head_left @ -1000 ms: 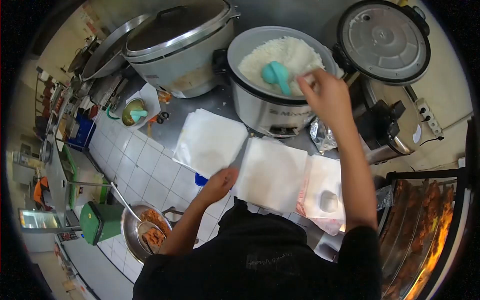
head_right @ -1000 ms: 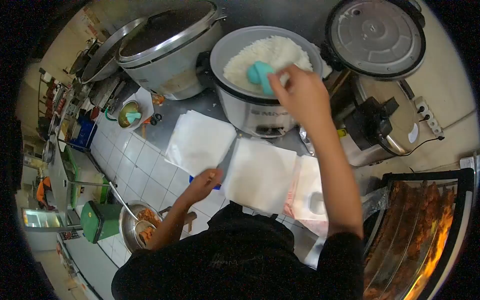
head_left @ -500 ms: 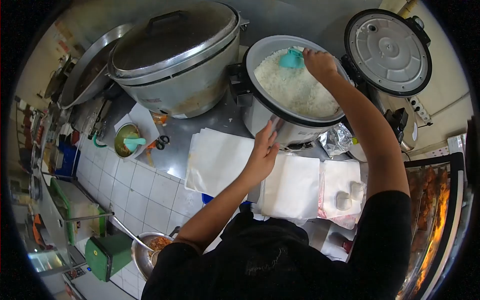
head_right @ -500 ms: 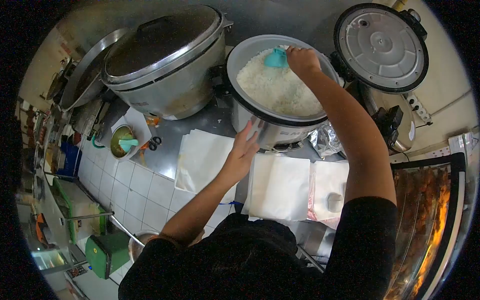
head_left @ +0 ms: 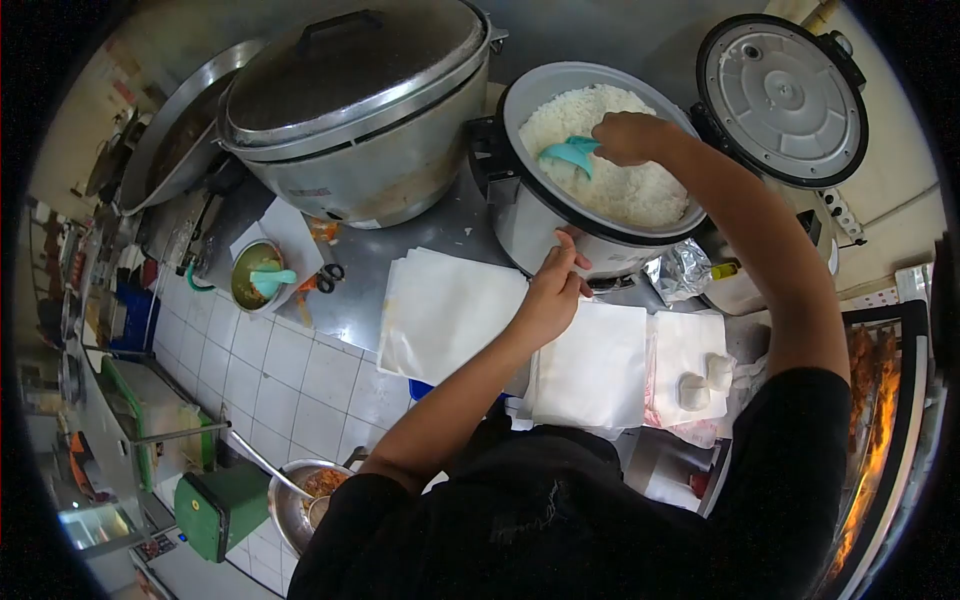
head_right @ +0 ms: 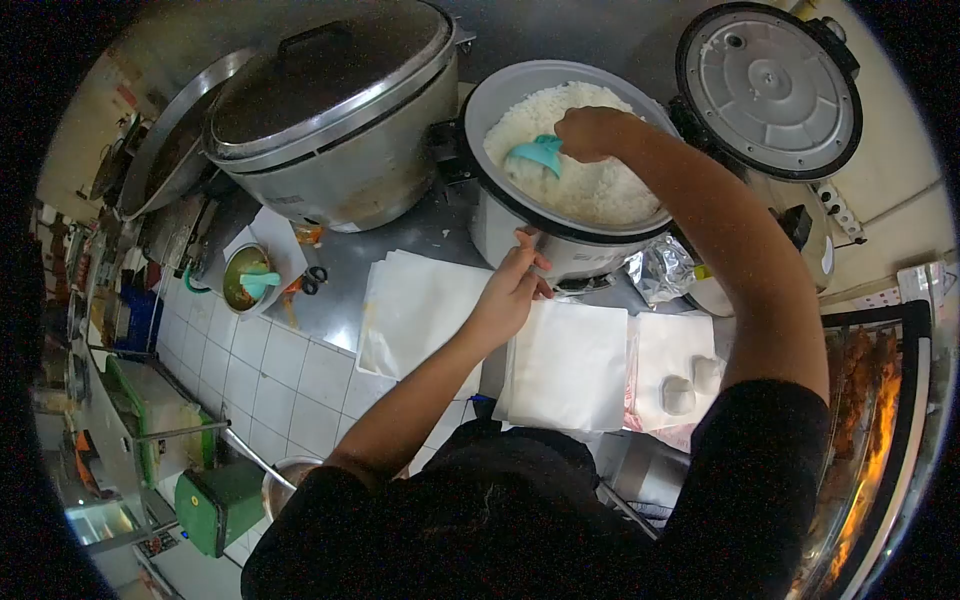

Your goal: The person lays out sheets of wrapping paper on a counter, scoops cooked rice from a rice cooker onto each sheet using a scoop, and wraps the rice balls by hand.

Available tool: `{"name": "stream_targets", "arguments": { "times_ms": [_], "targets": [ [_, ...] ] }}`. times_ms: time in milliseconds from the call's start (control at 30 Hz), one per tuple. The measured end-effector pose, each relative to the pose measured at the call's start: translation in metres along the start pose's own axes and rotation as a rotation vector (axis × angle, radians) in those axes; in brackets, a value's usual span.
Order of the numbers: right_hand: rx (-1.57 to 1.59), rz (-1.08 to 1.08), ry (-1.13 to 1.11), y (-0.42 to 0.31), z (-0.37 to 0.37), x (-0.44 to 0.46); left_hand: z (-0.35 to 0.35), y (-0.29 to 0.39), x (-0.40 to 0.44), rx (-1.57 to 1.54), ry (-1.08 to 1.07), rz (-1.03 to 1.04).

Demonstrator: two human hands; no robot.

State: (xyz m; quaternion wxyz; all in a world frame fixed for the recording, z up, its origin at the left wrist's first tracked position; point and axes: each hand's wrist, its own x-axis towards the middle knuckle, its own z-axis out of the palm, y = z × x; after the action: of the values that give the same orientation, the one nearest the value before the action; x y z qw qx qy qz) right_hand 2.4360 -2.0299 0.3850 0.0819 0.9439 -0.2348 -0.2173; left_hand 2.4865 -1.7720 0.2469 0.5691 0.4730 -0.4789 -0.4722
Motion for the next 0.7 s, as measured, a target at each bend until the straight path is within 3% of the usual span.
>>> {"name": "stream_targets", "arguments": {
  "times_ms": [67,167,333,433,533,700],
  "targets": [
    [0.087,-0.055,-0.061,-0.008,0.001,-0.011,0.001,0.0,0.002,0.008,0.007,0.024],
    [0.129,-0.118,0.024,-0.02,0.019,-0.037,0.007,-0.007,0.001,-0.002,0.017,0.041],
    [0.215,-0.019,0.02,-0.032,0.009,-0.088,0.004,-0.006,0.008,0.027,-0.021,0.02],
    [0.271,-0.074,0.038,-0.029,0.0,-0.103,0.006,-0.007,0.006,0.026,0.002,0.012],
    [0.289,-0.164,0.221,-0.012,0.021,-0.104,0.001,-0.026,0.009,0.083,-0.022,0.119],
    [0.527,-0.109,0.05,-0.001,0.013,-0.107,-0.005,-0.018,0.0,0.117,-0.024,0.038]
  ]
}}
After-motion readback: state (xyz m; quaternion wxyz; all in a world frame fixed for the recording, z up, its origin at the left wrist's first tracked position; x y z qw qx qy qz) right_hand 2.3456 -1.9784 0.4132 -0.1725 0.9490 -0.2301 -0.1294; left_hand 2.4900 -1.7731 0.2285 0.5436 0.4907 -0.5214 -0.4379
